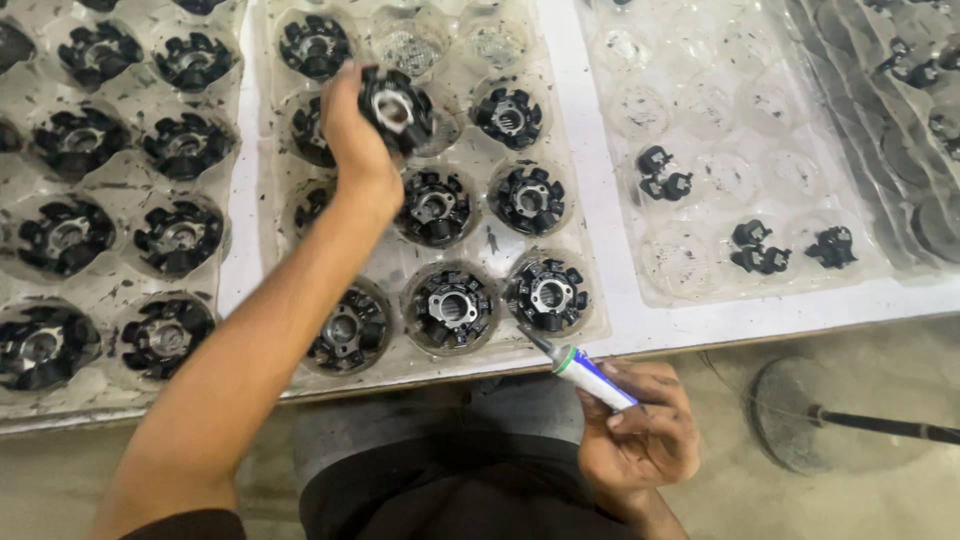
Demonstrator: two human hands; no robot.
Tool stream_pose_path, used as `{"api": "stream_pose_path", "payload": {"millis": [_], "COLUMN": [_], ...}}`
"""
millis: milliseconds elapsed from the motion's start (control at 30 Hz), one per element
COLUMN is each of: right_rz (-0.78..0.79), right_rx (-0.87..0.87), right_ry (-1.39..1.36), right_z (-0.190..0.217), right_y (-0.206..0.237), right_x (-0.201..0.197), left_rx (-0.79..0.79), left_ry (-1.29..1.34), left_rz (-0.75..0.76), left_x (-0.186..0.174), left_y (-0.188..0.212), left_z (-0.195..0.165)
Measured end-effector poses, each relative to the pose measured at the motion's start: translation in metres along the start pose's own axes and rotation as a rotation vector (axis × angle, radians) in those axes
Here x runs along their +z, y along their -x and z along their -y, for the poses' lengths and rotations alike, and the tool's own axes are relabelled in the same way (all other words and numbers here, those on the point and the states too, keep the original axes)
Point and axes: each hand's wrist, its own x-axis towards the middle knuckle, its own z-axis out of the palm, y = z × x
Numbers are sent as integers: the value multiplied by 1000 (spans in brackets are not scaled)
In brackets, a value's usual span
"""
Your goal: The person holds a small black plastic component in one hand and squeezes adhesive from a tube onto it with the other hand, then places the treated part back into a plastic tray and picks up the next component, repeating this for many parts arranged in trays on the workbench. At one point the person wipes or presses the tube against a cloth.
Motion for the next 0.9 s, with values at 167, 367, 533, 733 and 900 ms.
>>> {"api": "stream_pose_path", "payload": {"millis": [167,367,533,733,900], "right_rz": [24,0,-1,-6,-11], "right_rx": [-2,33,81,109,108], "right_ry": [13,44,19,23,32], "right_z": [-3,-12,-17,-23,-22], "right_y": [4,5,9,11,11], "right_x": [-11,-23,-24,-27,-30], "left_rx": [391,303,520,763,671], "left_ry": [-1139,-1539,-1848,-1881,-2297], "left_rz": [313,455,490,702,768], "left_x": [-24,-20,18,71,100], "left_y": [-87,-101,-56,-14,-3], "left_z": [35,27,7,21,66]}}
